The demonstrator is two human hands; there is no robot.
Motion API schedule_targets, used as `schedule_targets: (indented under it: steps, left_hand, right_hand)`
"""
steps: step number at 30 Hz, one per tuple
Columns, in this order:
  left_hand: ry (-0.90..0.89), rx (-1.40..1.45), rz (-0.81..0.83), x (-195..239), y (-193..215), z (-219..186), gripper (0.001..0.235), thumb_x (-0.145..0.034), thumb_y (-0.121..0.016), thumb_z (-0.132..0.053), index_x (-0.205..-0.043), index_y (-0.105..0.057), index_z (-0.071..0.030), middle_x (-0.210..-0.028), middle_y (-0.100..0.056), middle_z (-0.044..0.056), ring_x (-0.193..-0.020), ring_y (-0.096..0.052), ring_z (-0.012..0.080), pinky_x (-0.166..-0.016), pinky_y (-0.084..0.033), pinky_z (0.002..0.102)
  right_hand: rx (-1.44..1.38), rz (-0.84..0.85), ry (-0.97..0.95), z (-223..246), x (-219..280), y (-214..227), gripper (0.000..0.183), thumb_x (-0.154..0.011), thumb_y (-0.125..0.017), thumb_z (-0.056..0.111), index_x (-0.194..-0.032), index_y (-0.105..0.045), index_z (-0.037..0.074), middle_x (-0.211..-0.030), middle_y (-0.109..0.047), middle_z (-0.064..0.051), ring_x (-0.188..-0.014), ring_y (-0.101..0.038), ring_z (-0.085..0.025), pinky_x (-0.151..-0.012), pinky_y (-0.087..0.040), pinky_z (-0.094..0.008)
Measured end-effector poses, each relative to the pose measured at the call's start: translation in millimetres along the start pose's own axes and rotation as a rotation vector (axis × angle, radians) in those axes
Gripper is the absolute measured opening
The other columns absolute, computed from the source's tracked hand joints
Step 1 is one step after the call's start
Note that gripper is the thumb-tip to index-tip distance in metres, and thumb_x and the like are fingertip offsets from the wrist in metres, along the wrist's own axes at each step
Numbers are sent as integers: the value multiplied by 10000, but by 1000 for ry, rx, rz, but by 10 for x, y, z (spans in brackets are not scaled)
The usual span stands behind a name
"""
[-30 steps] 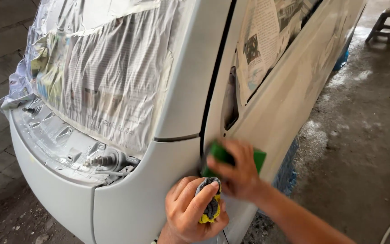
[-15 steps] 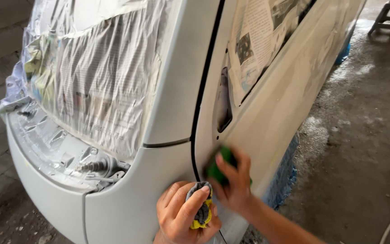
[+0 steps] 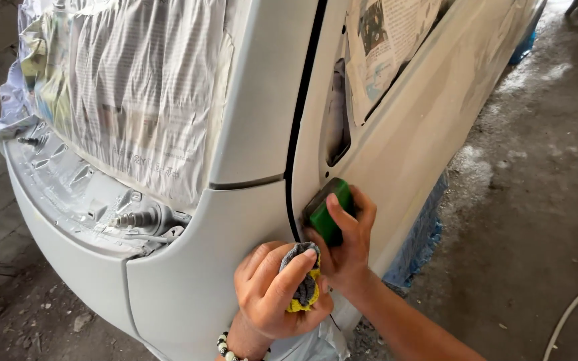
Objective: The person sands the surface of a white car door using a green sanding block held in the right hand. The left hand holds a yellow cloth and occasionally wipes the sanded area. The door is partially covered with newspaper and plastic sheeting to protect adjacent surfaces.
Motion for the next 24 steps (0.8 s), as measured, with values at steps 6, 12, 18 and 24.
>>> schedule_targets:
  steps: [6, 12, 18, 24]
  left_hand:
    - [-24, -24, -2, -23, 2, -5, 446, -748, -793, -140, -1150, -642, -20, -952, -679, 139, -794, -685, 307, -694, -569, 393]
    - [-22, -74, 56, -45, -55, -19, 421, -733, -777, -127, -1121, -655, -19, -938, -681, 135, -782, -679, 298, -675, -559, 391]
    - [-23, -135, 65, -29, -95, 9, 417, -741, -778, -142, -1125, -660, -30, -950, -692, 136, -766, -671, 288, -654, -547, 387]
    - [-87, -361, 167, -105, -250, 9, 371, -765, -765, -178, -1105, -686, -53, -929, -690, 105, -764, -679, 263, -645, -551, 378]
  right_hand:
    - [55, -19, 116, -344, 1007, 49, 534, -915, -659, 157, -1421, -495, 116, -1444, -428, -299, -1267, -499, -452, -1092, -440, -552]
    - [129, -116, -61, -796, -367, 157, 577, -964, -663, 32, -1510, -476, 30, -1368, -505, -189, -1264, -529, -361, -1104, -444, -421]
    - [176, -182, -93, -320, 29, 66, 533, -1004, -656, 117, -1497, -468, 38, -1459, -477, -184, -1339, -478, -387, -1178, -376, -472]
    - [138, -217, -340, -1388, -600, 276, 494, -1028, -633, 164, -1481, -512, 10, -1242, -525, -183, -1190, -526, -314, -1067, -425, -413]
Point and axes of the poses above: each hand's wrist, its own x-axis away from the middle knuckle, its own y-axis out of the back of the hand, z = x × y, the point moved 4 cm from there along -x, towards the middle knuckle
